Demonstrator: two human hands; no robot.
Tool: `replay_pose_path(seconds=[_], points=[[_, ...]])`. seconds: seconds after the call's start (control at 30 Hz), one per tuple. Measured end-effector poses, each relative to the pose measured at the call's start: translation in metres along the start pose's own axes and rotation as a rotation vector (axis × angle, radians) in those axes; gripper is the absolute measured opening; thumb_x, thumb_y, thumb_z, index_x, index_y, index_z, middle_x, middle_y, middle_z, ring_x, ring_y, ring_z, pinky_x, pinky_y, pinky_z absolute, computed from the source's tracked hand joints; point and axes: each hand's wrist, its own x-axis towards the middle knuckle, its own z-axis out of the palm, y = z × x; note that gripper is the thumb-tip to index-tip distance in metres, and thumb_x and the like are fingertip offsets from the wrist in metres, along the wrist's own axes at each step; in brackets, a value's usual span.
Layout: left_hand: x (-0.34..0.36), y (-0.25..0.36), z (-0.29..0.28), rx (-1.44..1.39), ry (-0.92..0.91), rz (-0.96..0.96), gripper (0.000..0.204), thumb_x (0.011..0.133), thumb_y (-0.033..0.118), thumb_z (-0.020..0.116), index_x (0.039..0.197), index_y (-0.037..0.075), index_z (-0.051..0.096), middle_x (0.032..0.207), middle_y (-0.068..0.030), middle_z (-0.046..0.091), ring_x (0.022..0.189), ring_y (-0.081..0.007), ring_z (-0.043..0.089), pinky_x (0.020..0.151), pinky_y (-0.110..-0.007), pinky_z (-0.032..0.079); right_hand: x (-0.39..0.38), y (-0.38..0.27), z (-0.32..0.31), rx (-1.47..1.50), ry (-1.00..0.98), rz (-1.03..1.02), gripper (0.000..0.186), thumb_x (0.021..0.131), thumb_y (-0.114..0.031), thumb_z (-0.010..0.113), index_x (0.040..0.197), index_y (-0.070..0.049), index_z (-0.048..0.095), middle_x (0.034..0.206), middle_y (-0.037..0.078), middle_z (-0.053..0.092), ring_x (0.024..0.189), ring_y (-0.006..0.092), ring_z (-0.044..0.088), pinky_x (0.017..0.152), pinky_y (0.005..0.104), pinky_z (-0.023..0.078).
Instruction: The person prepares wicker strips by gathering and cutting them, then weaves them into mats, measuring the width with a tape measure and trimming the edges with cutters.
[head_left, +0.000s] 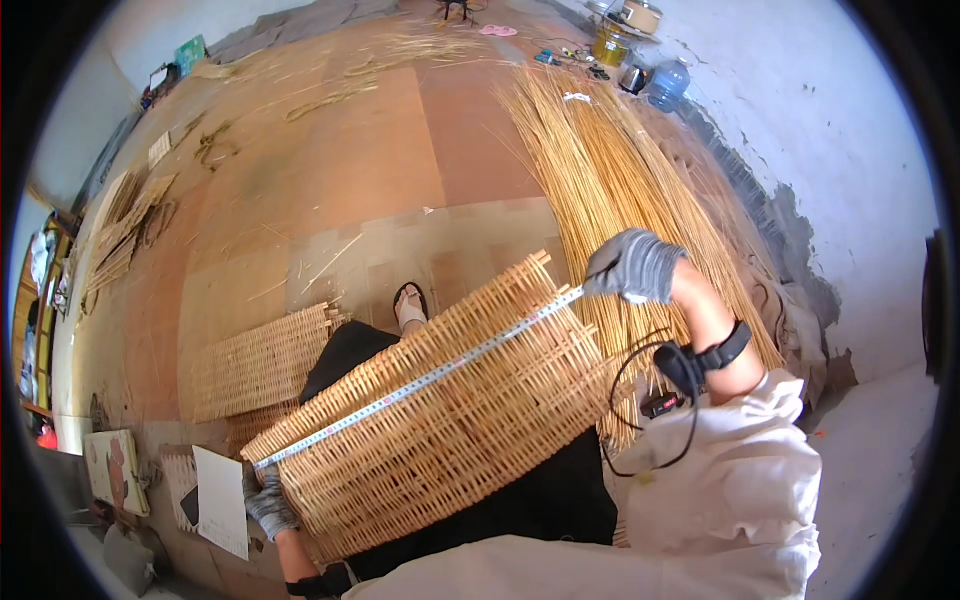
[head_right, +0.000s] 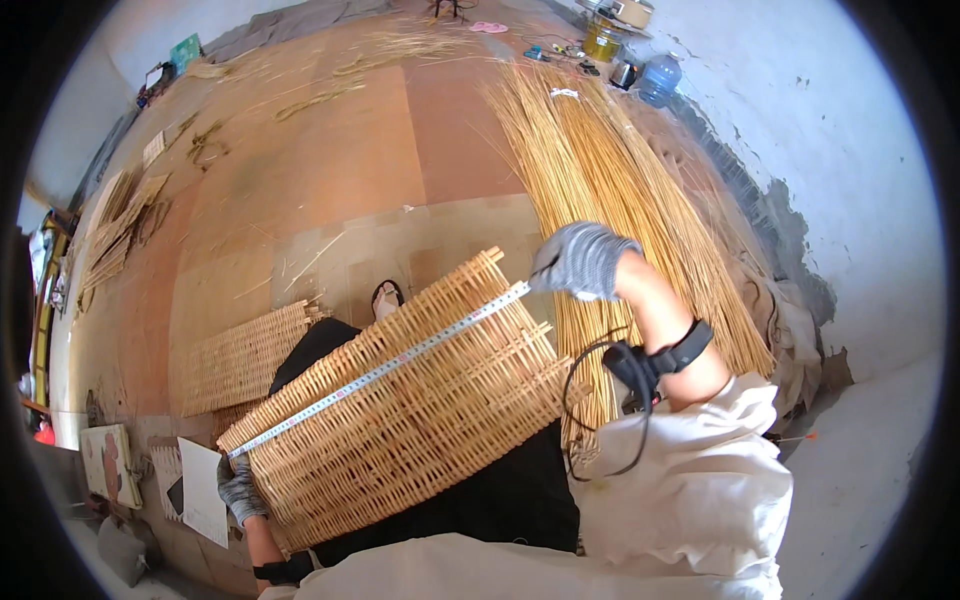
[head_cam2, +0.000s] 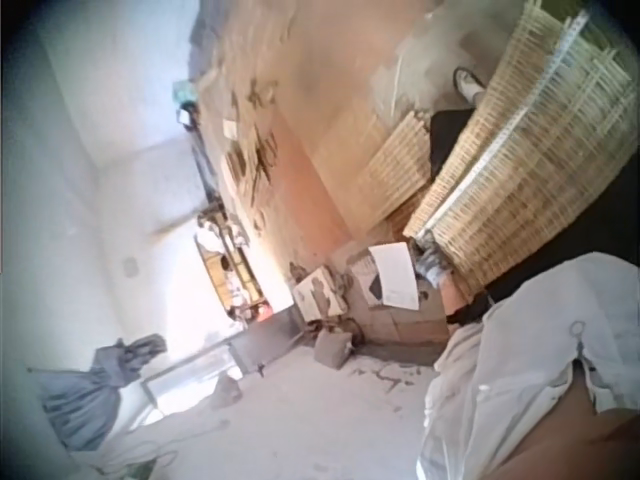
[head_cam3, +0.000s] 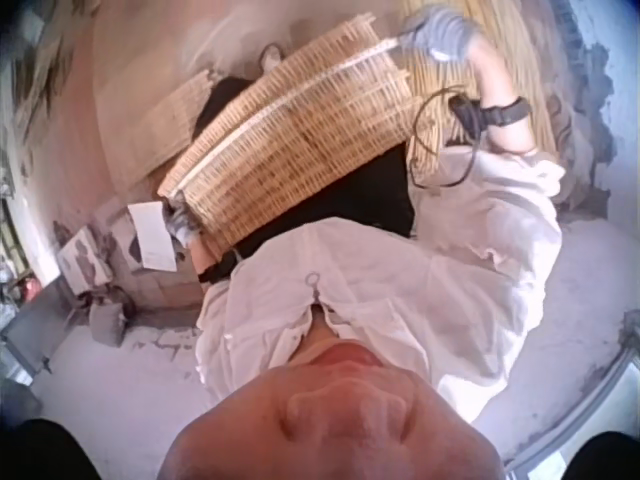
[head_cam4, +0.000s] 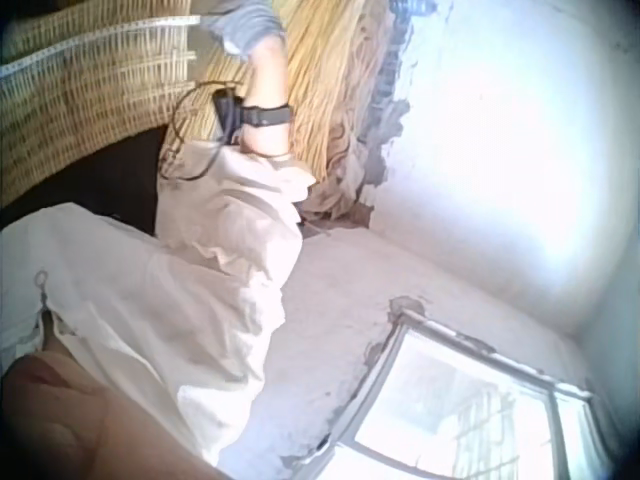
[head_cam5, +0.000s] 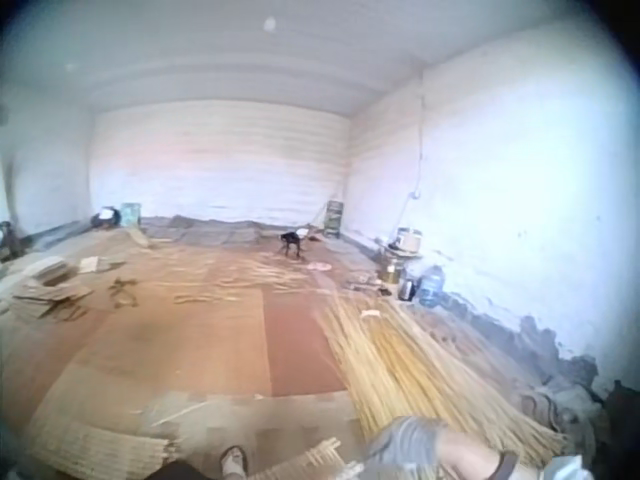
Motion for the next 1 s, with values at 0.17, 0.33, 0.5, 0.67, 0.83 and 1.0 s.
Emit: replay_pose_path(seconds=[0.17,0.33,0.5,0.67,0.83,1.0], points=[[0.011,0.007,0.017,0.112,-0.016,-0.060,0.037,0.075,0.007,0.060,0.107,-0.004,0.047,0.106,-0.0107,0.052,0.093,-0.0177,0.049,0.082,-0.026,0.040,0.012,0.038,0.016,-0.226,0.081,0.056,0.029,0.068,-0.039,0.056,0.075,-0.012,0.064,0.071,0.009,0.060,0.064,0.0260,0.056,0.060,0.0342,0.044],[0.006,0.017,0.028,0.382,-0.073,0.040,0.053,0.079,0.028,0.055,0.114,-0.009,0.038,0.110,-0.0165,0.048,0.098,-0.0223,0.048,0.084,-0.028,0.038,0.017,0.045,0.025,-0.150,0.193,0.052,0.027,0.070,-0.037,0.055,0.078,-0.013,0.064,0.072,0.008,0.060,0.068,0.0258,0.057,0.062,0.0347,0.044],[0.004,0.017,0.033,0.347,-0.083,0.042,0.047,0.082,0.029,0.051,0.113,-0.006,0.041,0.108,-0.0142,0.050,0.093,-0.0197,0.049,0.081,-0.026,0.040,0.013,0.052,0.027,-0.177,0.248,0.013,0.025,0.068,-0.029,0.062,0.079,-0.007,0.063,0.074,0.010,0.061,0.064,0.0230,0.058,0.060,0.0300,0.046],[0.010,0.010,0.034,0.216,-0.102,0.046,0.045,0.082,0.028,0.051,0.109,-0.007,0.042,0.102,-0.0129,0.052,0.087,-0.0175,0.050,0.077,-0.026,0.041,-0.013,0.031,0.025,-0.515,0.198,-0.035,0.018,0.072,-0.026,0.057,0.075,-0.009,0.061,0.069,0.008,0.059,0.063,0.0230,0.057,0.060,0.0331,0.046],[0.011,0.017,0.037,0.295,-0.131,0.036,0.048,0.082,0.030,0.051,0.110,-0.007,0.042,0.103,-0.0125,0.051,0.089,-0.0178,0.049,0.078,-0.026,0.041,-0.079,0.023,0.013,-0.044,-0.189,-0.160,0.011,0.072,-0.016,0.059,0.080,-0.010,0.062,0.077,0.008,0.061,0.071,0.0223,0.060,0.064,0.0303,0.048],[0.023,0.012,0.056,0.450,-0.137,0.133,0.046,0.083,0.033,0.047,0.108,-0.005,0.047,0.099,-0.0143,0.055,0.085,-0.0197,0.051,0.076,-0.028,0.040,-0.043,0.086,0.013,-0.142,0.167,-0.152,0.011,0.070,-0.013,0.059,0.080,-0.008,0.062,0.074,0.008,0.061,0.063,0.0226,0.059,0.057,0.0303,0.047]])
